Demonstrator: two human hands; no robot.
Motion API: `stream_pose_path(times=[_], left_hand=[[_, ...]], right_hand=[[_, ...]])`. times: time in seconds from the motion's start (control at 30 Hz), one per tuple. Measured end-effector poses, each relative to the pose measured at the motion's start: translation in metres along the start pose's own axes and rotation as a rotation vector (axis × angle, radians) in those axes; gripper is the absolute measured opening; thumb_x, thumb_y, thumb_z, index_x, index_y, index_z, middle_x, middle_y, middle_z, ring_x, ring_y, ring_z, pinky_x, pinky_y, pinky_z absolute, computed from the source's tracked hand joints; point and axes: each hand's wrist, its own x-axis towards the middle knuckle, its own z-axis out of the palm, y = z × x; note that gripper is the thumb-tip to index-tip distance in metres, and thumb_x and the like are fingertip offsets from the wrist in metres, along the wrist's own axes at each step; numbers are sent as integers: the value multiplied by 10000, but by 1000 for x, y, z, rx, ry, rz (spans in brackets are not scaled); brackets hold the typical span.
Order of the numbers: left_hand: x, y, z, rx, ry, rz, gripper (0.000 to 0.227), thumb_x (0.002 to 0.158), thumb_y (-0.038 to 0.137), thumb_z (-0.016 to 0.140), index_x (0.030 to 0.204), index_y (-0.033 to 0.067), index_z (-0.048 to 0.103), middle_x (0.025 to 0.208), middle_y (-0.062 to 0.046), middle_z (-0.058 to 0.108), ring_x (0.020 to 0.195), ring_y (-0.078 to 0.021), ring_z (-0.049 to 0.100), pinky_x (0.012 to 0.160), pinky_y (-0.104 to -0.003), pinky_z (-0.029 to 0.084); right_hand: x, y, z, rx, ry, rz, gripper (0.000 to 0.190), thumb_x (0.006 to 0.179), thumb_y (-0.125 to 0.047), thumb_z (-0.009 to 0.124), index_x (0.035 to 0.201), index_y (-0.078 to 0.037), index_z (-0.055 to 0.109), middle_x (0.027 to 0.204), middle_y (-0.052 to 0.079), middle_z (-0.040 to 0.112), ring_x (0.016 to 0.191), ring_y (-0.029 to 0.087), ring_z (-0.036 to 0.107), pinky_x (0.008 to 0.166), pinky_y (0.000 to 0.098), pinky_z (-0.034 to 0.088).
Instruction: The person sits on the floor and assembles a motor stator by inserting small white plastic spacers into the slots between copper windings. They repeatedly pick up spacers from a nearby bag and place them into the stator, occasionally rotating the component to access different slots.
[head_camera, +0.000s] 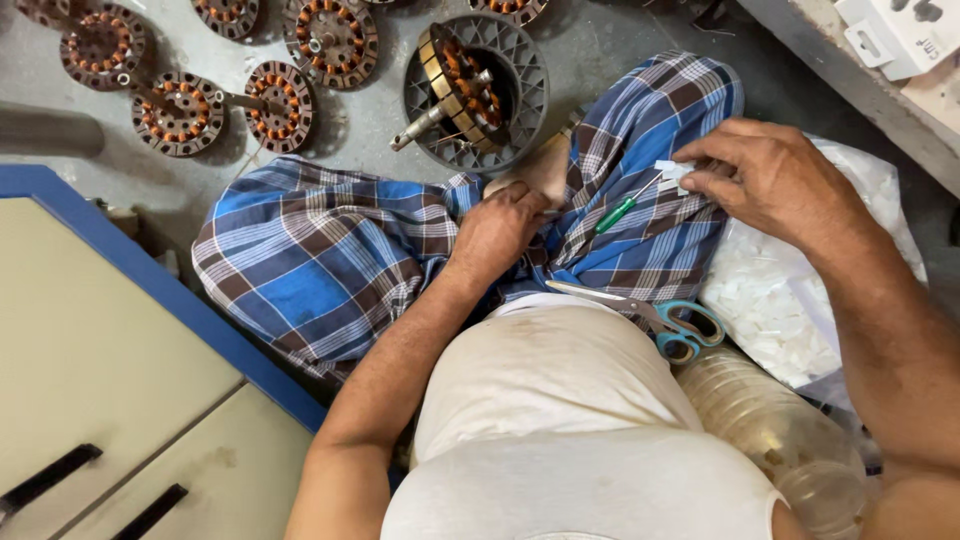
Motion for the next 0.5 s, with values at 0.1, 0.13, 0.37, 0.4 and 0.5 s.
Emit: stream_pose_path(times=[0.1,0.13,0.37,0.4,0.5], left_hand=[[0,0,5,154,-32,74,66,940,97,647,984,114,693,969,-47,674,895,-251,716,667,-411,586],[1,1,6,158,-39,67,41,952,109,648,963,107,687,964,-49,673,883,-250,716,663,-409,589],[7,14,-22,-28,84,39,83,911,169,709,926,90,689,943,-65,685,874,-295,705,707,-420,584],[6,18,-30,-81,133,58,69,910,146,713,944,91,687,951,-62,685,903,-297,706,740,-415,587],[2,34,-54,-306,123,-1,78,935,102,742,988,75,692,985,-70,712,879,-282,708,747,-396,584]], right_hand=[[-2,-1,-6,10,45,0,250,911,-140,760,1149,-61,764,1028,132,744,820,250,726,731,374,588],[-3,-3,-7,68,47,51,237,929,-134,737,1153,-60,758,1025,126,746,792,229,736,712,359,594],[-17,-18,-25,221,200,154,181,972,-90,735,1144,-38,754,971,113,738,767,163,740,651,299,600],[-19,-22,-26,252,221,132,178,975,-92,731,1142,-33,753,976,108,740,767,154,736,646,291,602],[-26,-34,-23,399,228,102,183,968,-101,724,1131,-23,754,966,88,749,752,126,724,625,268,605]])
